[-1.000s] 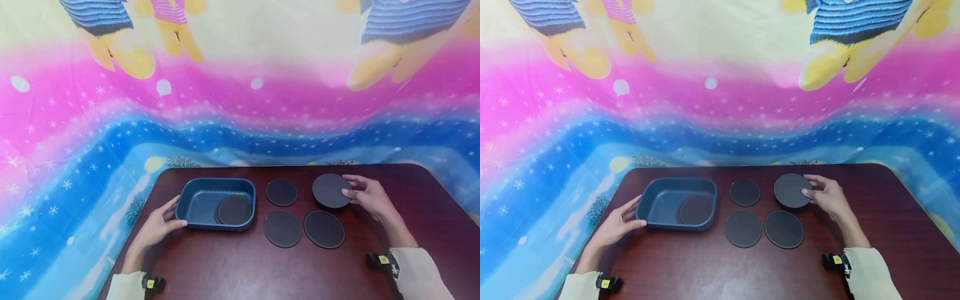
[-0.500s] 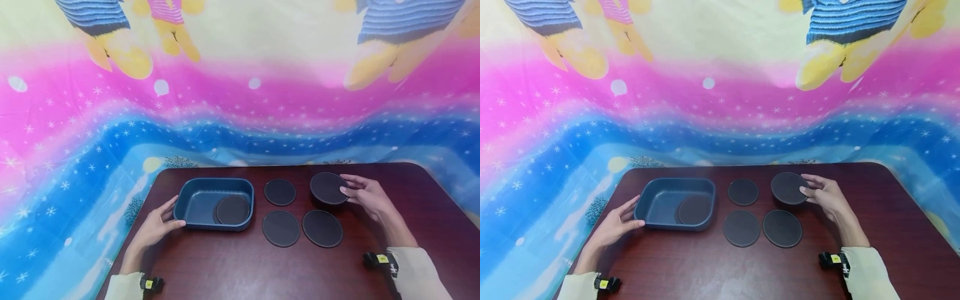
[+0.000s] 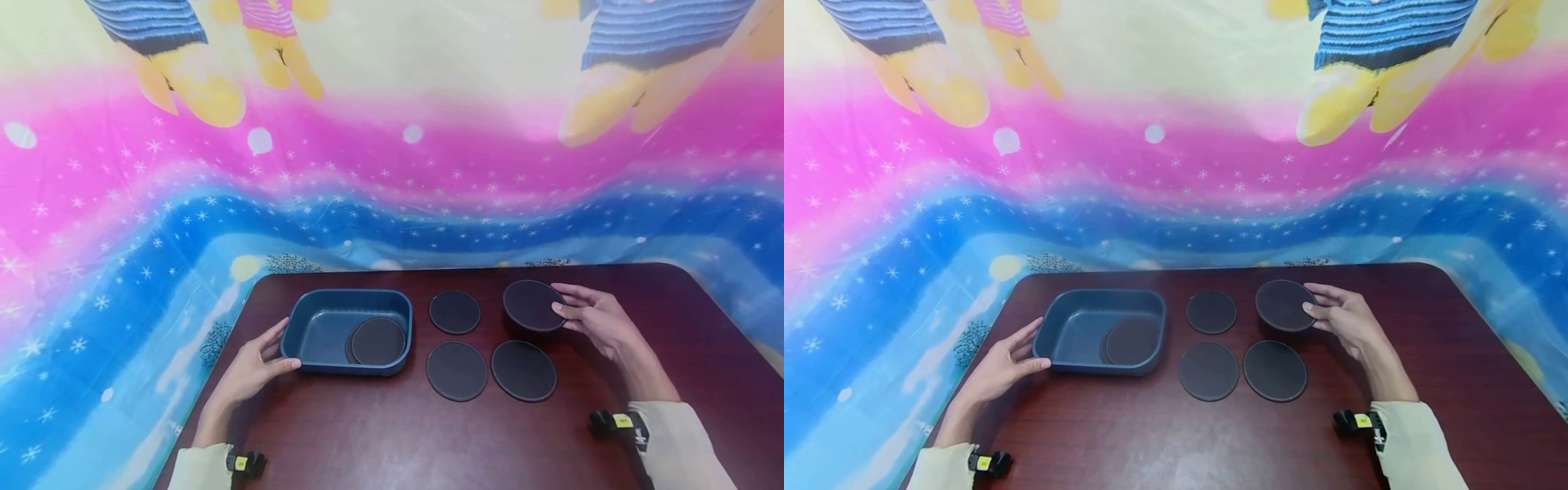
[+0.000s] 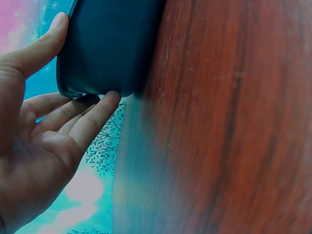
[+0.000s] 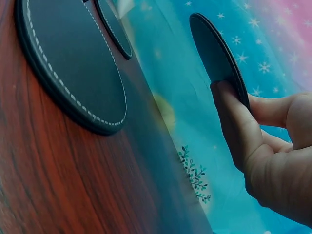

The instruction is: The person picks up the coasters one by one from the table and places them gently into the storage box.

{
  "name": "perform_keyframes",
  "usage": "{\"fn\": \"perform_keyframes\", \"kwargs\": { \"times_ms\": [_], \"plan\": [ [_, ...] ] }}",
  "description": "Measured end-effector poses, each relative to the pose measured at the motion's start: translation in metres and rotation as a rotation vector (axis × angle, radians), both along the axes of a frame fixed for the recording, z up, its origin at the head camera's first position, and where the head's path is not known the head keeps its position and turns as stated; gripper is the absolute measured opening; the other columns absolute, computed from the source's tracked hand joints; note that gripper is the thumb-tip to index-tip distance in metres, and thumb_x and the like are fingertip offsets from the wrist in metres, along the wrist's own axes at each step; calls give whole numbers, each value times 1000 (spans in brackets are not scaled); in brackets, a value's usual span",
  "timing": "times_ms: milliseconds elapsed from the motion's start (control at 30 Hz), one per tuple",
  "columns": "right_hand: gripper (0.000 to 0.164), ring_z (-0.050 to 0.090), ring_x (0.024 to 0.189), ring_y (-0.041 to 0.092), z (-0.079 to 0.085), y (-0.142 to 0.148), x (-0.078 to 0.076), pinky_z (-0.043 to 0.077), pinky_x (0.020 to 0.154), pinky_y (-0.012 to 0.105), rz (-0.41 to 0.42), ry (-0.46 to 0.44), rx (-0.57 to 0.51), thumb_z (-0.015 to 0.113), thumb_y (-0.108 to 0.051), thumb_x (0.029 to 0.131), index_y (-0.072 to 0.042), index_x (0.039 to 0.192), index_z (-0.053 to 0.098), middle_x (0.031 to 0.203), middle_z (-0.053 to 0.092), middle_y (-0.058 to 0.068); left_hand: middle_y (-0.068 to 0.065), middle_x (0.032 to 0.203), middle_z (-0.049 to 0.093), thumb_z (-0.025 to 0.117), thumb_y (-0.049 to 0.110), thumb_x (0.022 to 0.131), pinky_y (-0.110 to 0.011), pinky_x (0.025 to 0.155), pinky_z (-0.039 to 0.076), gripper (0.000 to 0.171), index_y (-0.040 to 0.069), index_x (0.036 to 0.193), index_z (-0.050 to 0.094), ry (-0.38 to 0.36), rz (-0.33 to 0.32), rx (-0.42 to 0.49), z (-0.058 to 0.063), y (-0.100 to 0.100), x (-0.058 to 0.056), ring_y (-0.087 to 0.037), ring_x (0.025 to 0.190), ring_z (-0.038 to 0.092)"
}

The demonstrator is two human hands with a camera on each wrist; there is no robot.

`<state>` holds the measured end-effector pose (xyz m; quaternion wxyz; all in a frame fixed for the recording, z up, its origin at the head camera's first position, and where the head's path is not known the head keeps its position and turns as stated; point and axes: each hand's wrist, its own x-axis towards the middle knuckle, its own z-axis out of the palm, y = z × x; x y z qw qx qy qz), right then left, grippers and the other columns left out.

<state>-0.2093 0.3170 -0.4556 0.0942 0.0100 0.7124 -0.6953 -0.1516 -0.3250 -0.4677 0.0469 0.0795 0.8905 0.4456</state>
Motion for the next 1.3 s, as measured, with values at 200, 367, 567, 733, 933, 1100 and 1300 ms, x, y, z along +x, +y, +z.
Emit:
{"fn": "perform_keyframes", "kwargs": {
  "times_ms": [200, 367, 567, 733, 933, 1100, 1300],
  "plan": [
    [47, 77, 92, 5, 2, -4, 2, 65, 79, 22, 14, 3, -109, 72, -3, 102, -13, 146, 60, 109, 78, -11, -27, 163, 49, 83, 26, 97, -44, 101, 63, 91, 11, 170, 31, -2, 2, -2, 0, 0, 0, -48, 145, 55],
    [43, 77, 94, 5, 3, -8, 3, 65, 80, 23, 15, -4, -120, 72, -3, 102, -19, 141, 65, 110, 77, -11, -27, 164, 48, 83, 26, 96, -47, 103, 62, 92, 11, 171, 30, -20, 10, 2, -1, -1, 1, -47, 146, 54],
    [38, 76, 94, 4, 7, -11, 5, 65, 79, 23, 13, -15, -122, 73, -4, 101, -27, 132, 68, 111, 77, -12, -26, 165, 46, 83, 27, 96, -52, 104, 60, 93, 12, 171, 30, -33, 20, -2, 0, 1, 2, -48, 146, 53],
    [48, 76, 94, 3, 9, -15, 7, 64, 79, 22, 14, -19, -97, 74, -7, 102, -16, 147, 60, 112, 76, -15, -27, 165, 47, 83, 27, 97, -52, 104, 60, 92, 11, 171, 30, -26, 14, -2, 2, 1, 2, -49, 146, 53],
    [41, 76, 93, 3, 12, -21, 10, 64, 78, 21, 5, -10, -110, 74, -6, 101, -23, 137, 66, 112, 76, -16, -27, 166, 46, 83, 27, 97, -52, 104, 60, 93, 12, 171, 30, -30, 13, -2, 1, 1, 2, -48, 146, 53],
    [41, 76, 93, 3, 16, -25, 13, 64, 78, 22, 1, -4, -119, 74, -5, 101, -23, 137, 67, 112, 76, -16, -27, 165, 46, 82, 26, 97, -51, 104, 60, 92, 11, 171, 30, -22, 10, -4, 1, 1, 2, -48, 146, 53],
    [60, 76, 97, 1, 19, -33, 13, 64, 81, 22, 4, 2, -44, 76, -10, 101, -8, 156, 52, 114, 73, -17, -27, 164, 48, 83, 25, 97, -52, 103, 61, 92, 11, 171, 30, -15, 12, 0, 3, 2, 2, -49, 145, 54]
  ]
}}
